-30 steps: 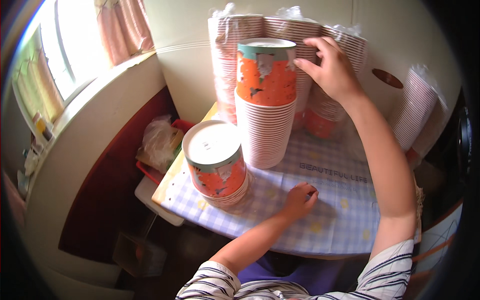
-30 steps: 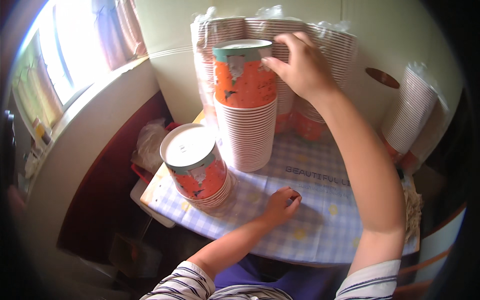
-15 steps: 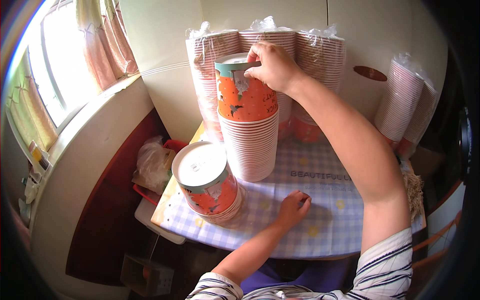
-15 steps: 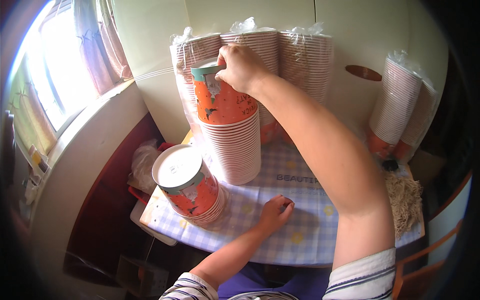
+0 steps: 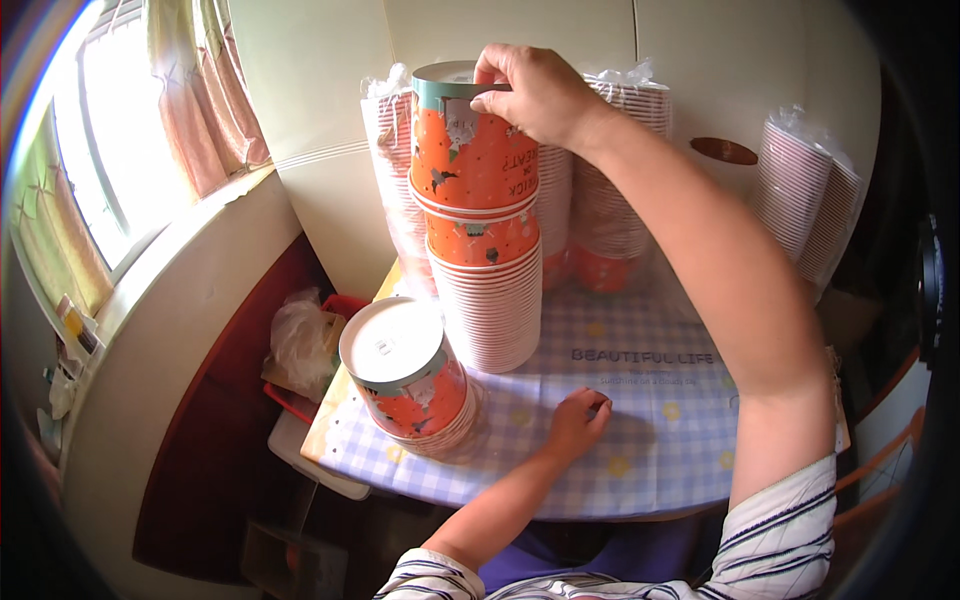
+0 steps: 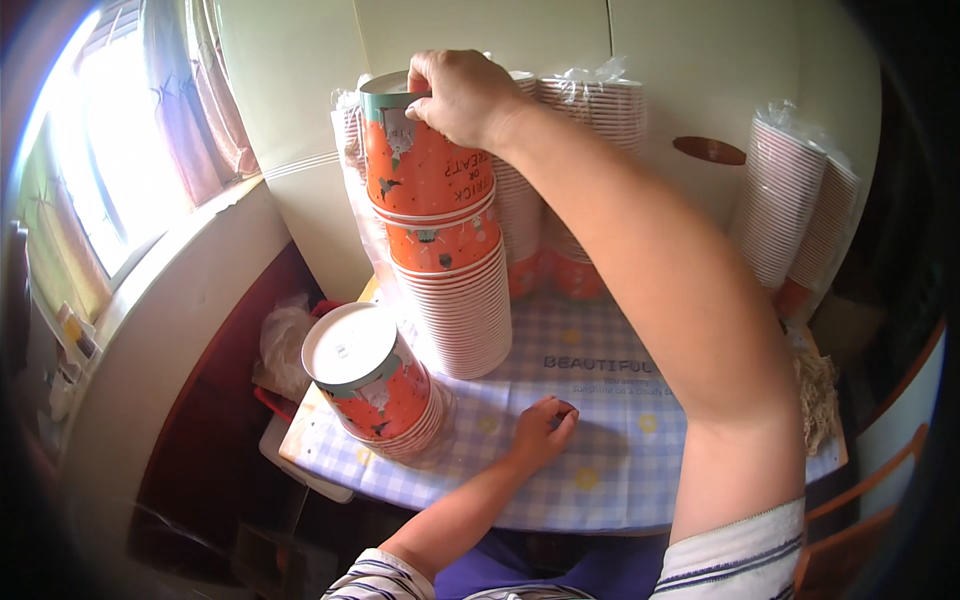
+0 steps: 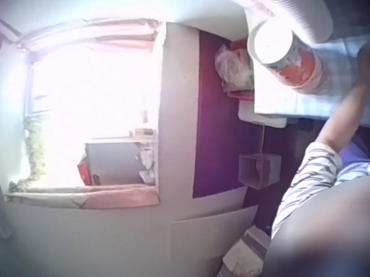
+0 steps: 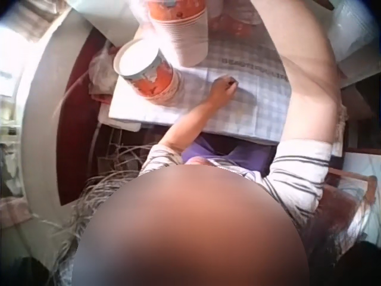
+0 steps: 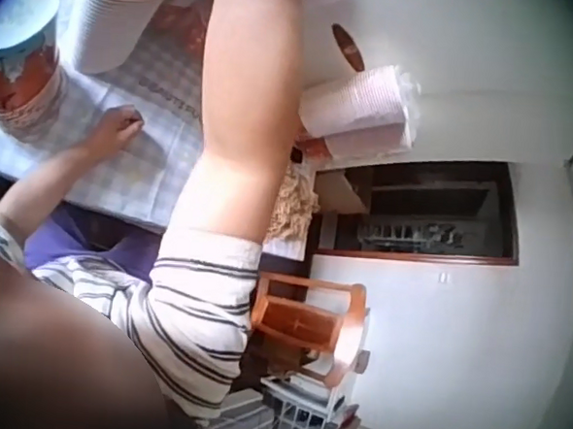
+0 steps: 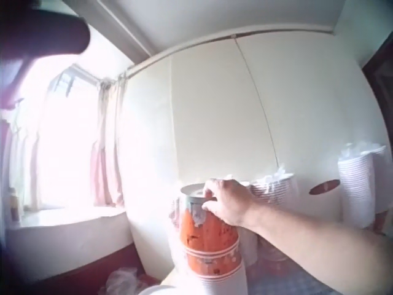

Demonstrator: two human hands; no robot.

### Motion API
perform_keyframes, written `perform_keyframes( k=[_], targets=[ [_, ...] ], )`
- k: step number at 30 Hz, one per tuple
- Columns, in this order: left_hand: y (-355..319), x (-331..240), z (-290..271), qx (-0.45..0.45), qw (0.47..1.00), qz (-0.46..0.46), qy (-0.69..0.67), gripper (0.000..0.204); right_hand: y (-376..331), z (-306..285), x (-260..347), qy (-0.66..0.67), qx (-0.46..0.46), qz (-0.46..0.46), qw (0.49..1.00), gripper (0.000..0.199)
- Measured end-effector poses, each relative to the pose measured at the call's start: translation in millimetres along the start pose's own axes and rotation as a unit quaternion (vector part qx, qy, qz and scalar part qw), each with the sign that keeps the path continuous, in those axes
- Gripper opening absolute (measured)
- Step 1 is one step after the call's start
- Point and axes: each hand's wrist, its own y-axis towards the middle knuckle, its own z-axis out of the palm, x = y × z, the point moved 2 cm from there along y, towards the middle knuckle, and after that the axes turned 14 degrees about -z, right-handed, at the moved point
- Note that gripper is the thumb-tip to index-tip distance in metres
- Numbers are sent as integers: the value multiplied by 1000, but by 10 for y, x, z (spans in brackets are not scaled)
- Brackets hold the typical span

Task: The person is attaching string handles to decorative paper tubs.

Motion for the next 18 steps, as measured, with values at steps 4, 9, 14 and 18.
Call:
perform_keyframes(
  k=[4, 9, 14, 18],
  targets=[
    [-2, -12, 11, 14, 1000, -3, 4, 15, 18, -110, -51, -36, -109, -27, 993, 19],
    [-25, -14, 10, -16, 1000, -1, -14, 12, 43, -626, 219, -62, -127, 23, 990, 17],
    [4, 49, 37, -50, 998, 31, -9, 12, -756, -1099, -3, 15, -212, 21, 977, 21],
    [54, 10, -71, -118, 977, 77, -158, 67, -1750, -1128, -139, 95, -296, 145, 939, 18]
  ],
)
